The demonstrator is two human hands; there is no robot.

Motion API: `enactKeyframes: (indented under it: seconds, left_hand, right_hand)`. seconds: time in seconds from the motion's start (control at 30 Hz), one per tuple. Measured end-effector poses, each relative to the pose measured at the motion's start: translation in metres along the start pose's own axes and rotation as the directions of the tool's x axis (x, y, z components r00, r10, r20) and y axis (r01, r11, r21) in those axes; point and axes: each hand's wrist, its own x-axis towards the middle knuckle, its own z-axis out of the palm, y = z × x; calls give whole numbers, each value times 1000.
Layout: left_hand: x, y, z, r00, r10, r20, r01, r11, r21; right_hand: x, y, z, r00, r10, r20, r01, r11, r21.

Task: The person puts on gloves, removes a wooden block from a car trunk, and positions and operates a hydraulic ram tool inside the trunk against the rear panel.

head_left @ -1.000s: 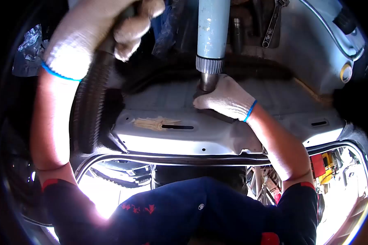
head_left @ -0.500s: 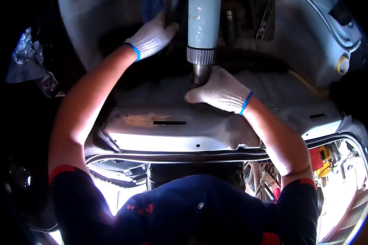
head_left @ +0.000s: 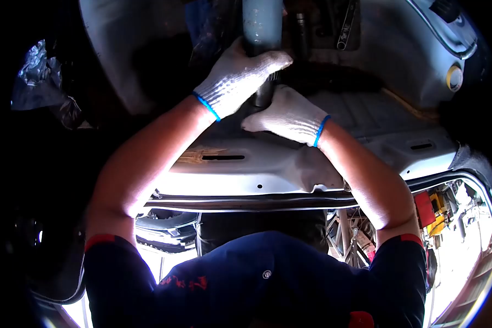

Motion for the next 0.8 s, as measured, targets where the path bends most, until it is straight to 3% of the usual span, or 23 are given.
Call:
enactKeyframes:
  seconds: [0.1,0.23,0.27,0.37,0.4,0.8]
  left_hand:
    - [0,-1,1,1000,24,-17,-24,1000,10]
    - [2,-6,0,996,84,40,-80,993,-90]
    - [2,-4,0,997,56,50,-52,995,-86]
    - [7,-9,-1,997,51,66,-44,994,-100]
    - [6,-10,-1,995,74,70,-65,991,-115]
    - [9,-9,4,999,27,19,-25,995,-92]
  right_hand:
    - [6,17,0,993,-117,-12,117,993,1]
    - [12,43,-23,936,-259,239,220,959,177]
    - [14,52,-20,933,-259,249,157,918,365]
    - [18,50,-11,958,-176,225,111,955,275]
    - [13,42,-10,957,-161,242,62,927,370]
    - [18,48,-8,969,-162,187,102,950,294]
